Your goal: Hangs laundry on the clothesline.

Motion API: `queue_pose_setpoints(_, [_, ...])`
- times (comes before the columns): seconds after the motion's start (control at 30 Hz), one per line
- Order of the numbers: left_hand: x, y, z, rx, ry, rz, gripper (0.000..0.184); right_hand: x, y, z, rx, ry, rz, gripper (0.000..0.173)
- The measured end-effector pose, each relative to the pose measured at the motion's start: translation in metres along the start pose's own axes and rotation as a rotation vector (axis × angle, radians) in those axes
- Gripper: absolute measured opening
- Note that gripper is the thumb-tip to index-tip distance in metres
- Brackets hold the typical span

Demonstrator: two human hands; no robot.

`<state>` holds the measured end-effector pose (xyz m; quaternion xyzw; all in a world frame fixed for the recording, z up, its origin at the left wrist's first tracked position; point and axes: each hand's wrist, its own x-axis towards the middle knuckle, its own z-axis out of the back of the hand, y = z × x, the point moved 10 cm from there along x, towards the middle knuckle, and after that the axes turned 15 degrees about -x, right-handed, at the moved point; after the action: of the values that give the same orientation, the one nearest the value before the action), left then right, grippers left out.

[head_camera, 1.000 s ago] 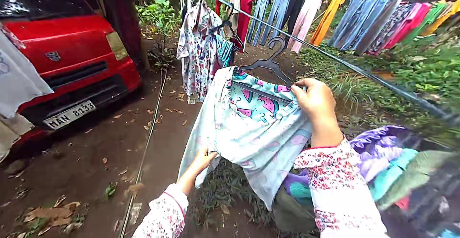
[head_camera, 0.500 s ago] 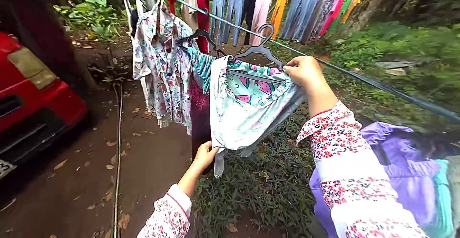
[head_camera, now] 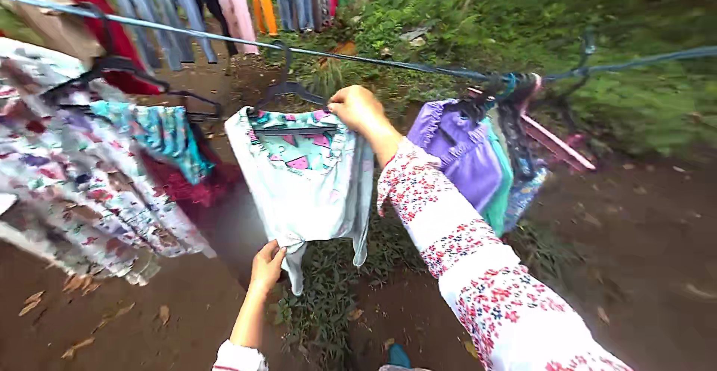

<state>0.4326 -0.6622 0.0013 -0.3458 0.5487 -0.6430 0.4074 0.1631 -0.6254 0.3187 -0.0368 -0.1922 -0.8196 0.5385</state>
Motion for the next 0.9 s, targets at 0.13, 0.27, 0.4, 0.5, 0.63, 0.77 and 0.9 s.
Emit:
queue_pose_setpoints(0.13, [0.000,0.014,-0.015,0.039,0.030,-0.038,0.043,-0.029,-0.021,-0.007,0.000,-0.029,0.071,0.049])
queue_pose_setpoints(0.27, [-0.011,0.027,-0.032,0.031,0.036,0.011,0.050,-0.093,-0.094,0.032,-0.094,-0.203,0.046,0.045])
queue_pose_setpoints(0.4, [-0.020,-0.005,-0.060,0.039,0.045,-0.014,0.045,-0.153,-0.223,0.090,-0.206,-0.385,-0.187,0.035])
queue_pose_setpoints(0.5, [-0.020,-0.074,-0.094,0.037,0.028,-0.172,0.043,-0.193,-0.303,0.121,-0.228,-0.428,-0.369,0.038])
queue_pose_setpoints(0.63, [-0.002,-0.166,-0.077,-0.035,-0.246,-0.503,0.047,-0.208,-0.311,0.129,-0.240,-0.433,-0.203,0.038])
queue_pose_setpoints(0.77, [0.022,-0.219,-0.079,-0.051,-0.213,-0.521,0.063,-0.202,-0.242,0.124,-0.114,-0.471,0.099,0.040])
queue_pose_setpoints(0.9, [0.017,-0.225,-0.134,0.076,0.045,-0.522,0.061,-0.166,-0.104,0.084,0.108,-0.297,0.375,0.047])
